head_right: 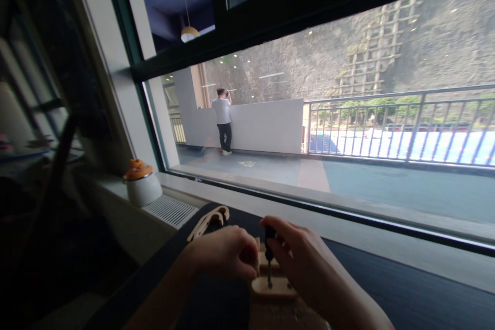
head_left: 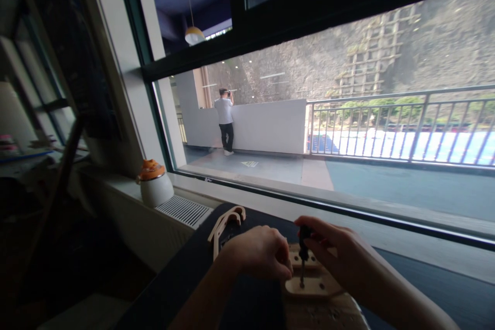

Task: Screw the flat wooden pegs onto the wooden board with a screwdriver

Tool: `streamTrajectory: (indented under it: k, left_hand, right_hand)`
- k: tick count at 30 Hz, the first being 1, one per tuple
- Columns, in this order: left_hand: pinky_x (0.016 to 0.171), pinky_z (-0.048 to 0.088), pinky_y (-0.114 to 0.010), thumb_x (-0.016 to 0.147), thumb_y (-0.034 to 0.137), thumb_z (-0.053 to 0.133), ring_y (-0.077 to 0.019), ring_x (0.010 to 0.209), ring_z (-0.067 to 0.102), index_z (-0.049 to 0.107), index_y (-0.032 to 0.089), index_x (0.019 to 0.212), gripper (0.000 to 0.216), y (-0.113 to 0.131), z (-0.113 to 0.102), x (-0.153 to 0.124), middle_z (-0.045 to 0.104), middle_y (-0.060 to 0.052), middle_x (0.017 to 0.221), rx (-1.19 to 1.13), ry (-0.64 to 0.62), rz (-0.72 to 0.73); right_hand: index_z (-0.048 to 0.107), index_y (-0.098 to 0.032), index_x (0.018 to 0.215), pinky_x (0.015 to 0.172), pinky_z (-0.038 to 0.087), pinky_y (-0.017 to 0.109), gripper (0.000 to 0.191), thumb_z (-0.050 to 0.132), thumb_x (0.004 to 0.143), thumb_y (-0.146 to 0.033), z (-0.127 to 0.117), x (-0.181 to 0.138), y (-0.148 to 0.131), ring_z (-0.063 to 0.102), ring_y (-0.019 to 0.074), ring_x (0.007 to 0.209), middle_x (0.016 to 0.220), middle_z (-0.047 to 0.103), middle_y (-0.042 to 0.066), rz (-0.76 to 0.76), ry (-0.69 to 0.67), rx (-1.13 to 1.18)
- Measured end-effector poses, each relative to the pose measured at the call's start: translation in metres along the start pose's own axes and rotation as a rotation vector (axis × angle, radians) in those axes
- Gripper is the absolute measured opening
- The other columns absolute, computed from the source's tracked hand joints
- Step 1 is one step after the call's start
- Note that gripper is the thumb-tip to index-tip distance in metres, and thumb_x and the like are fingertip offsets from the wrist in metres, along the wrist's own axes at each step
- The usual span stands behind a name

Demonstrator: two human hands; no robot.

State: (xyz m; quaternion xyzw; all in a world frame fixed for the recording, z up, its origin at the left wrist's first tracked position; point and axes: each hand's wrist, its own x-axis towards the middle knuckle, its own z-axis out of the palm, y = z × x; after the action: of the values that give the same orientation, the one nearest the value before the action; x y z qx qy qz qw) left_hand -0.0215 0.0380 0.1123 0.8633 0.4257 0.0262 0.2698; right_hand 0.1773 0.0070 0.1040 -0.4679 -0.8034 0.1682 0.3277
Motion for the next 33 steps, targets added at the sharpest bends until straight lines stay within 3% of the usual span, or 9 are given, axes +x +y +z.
streamTrajectory:
  k: [8, 13, 15, 18, 21, 27, 33]
  left_hand:
    - [0.055, 0.039, -0.019, 0.068, 0.024, 0.064, -0.0122, 0.065, 0.059, 0.074, 0.017, 0.083, 0.019, 0.001, 0.0, 0.0, 0.068, 0.001, 0.072, -0.006, -0.002, 0.031]
    - [0.053, 0.038, -0.019, 0.072, 0.034, 0.064, -0.0131, 0.066, 0.059, 0.073, 0.019, 0.088, 0.024, 0.002, -0.006, -0.009, 0.068, 0.001, 0.075, -0.006, 0.019, -0.003]
    - [0.061, 0.042, -0.02, 0.077, 0.034, 0.06, -0.014, 0.073, 0.061, 0.072, 0.022, 0.095, 0.025, 0.0, -0.008, -0.011, 0.069, 0.001, 0.082, 0.001, 0.09, 0.041]
    - [0.083, 0.043, -0.026, 0.076, 0.034, 0.064, -0.0195, 0.098, 0.059, 0.073, 0.023, 0.095, 0.024, -0.002, -0.006, -0.006, 0.067, -0.003, 0.101, 0.086, 0.22, 0.194]
    - [0.095, 0.039, -0.031, 0.068, 0.04, 0.075, -0.0238, 0.112, 0.052, 0.073, 0.022, 0.094, 0.032, -0.004, 0.001, 0.004, 0.064, -0.004, 0.11, 0.17, 0.186, 0.299]
    - [0.091, 0.039, -0.035, 0.065, 0.043, 0.075, -0.0255, 0.107, 0.053, 0.072, 0.022, 0.083, 0.028, 0.0, 0.019, 0.02, 0.065, -0.003, 0.102, 0.292, 0.091, 0.259]
    - [0.084, 0.042, -0.031, 0.067, 0.031, 0.069, -0.0224, 0.087, 0.058, 0.07, 0.019, 0.075, 0.014, 0.012, 0.027, 0.021, 0.066, -0.001, 0.076, 0.226, 0.137, 0.115]
  right_hand:
    - [0.065, -0.022, 0.117, 0.063, 0.049, 0.026, 0.037, 0.045, 0.088, -0.032, 0.005, 0.0, -0.011, 0.065, 0.0162, 0.072, 0.092, 0.072, 0.007, -0.021, -0.018, -0.004]
    - [0.065, -0.023, 0.114, 0.06, 0.047, 0.023, 0.034, 0.045, 0.089, -0.031, 0.004, 0.001, -0.016, 0.064, 0.0144, 0.07, 0.089, 0.072, 0.005, -0.024, -0.04, -0.009]
    - [0.066, -0.023, 0.112, 0.06, 0.047, 0.022, 0.032, 0.045, 0.089, -0.031, 0.003, 0.001, -0.015, 0.063, 0.0139, 0.07, 0.089, 0.072, 0.005, -0.042, -0.046, 0.022]
    - [0.066, -0.021, 0.109, 0.065, 0.049, 0.023, 0.031, 0.044, 0.089, -0.032, 0.002, 0.0, -0.011, 0.064, 0.0149, 0.074, 0.09, 0.072, 0.005, -0.072, -0.056, 0.065]
    - [0.064, -0.02, 0.113, 0.068, 0.05, 0.026, 0.034, 0.044, 0.09, -0.034, -0.001, -0.001, -0.006, 0.065, 0.0171, 0.076, 0.091, 0.072, 0.007, -0.064, -0.054, 0.042]
    - [0.065, -0.02, 0.116, 0.07, 0.052, 0.027, 0.035, 0.045, 0.089, -0.03, -0.001, -0.001, -0.005, 0.067, 0.0186, 0.08, 0.095, 0.073, 0.008, -0.052, -0.056, 0.035]
    - [0.067, -0.023, 0.115, 0.076, 0.052, 0.028, 0.034, 0.048, 0.088, -0.03, -0.001, 0.001, -0.011, 0.066, 0.0193, 0.089, 0.107, 0.07, 0.009, -0.089, -0.02, 0.035]
